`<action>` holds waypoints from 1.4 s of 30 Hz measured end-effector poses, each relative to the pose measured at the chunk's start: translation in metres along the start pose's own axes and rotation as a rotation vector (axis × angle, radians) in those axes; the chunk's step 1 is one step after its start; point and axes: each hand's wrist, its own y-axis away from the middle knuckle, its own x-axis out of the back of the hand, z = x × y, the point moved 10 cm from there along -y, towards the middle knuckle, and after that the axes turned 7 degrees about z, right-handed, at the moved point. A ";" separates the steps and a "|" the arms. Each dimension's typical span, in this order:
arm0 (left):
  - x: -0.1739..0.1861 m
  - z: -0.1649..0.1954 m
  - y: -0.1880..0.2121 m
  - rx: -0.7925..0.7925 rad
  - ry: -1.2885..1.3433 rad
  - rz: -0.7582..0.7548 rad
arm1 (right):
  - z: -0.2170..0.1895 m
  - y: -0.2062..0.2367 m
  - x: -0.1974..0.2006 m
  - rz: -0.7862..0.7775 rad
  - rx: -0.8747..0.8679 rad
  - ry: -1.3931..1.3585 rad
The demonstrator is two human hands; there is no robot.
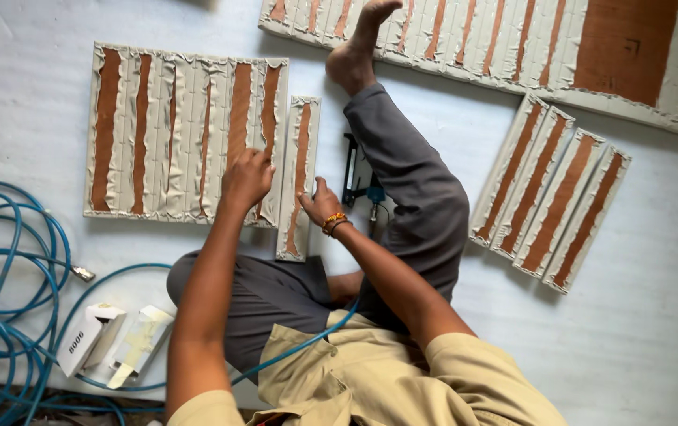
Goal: The person sits on the workshop floor and uses a pneumatic nail gun to fasten fabric strips onto wooden panels laid around them. They press each panel flat with one hand, drive nails along the fabric edges, reposition panels, and at one point load a nail strip into the tool before continuing.
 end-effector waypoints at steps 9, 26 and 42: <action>-0.048 -0.012 -0.102 -0.228 -0.435 0.320 | 0.006 -0.021 -0.007 0.264 0.033 -0.165; -0.120 -0.071 -0.090 0.074 -0.300 -0.164 | 0.041 -0.061 -0.034 0.097 -0.133 -0.290; -0.121 -0.074 -0.090 0.078 -0.236 -0.174 | 0.044 -0.063 -0.050 0.029 -0.202 -0.300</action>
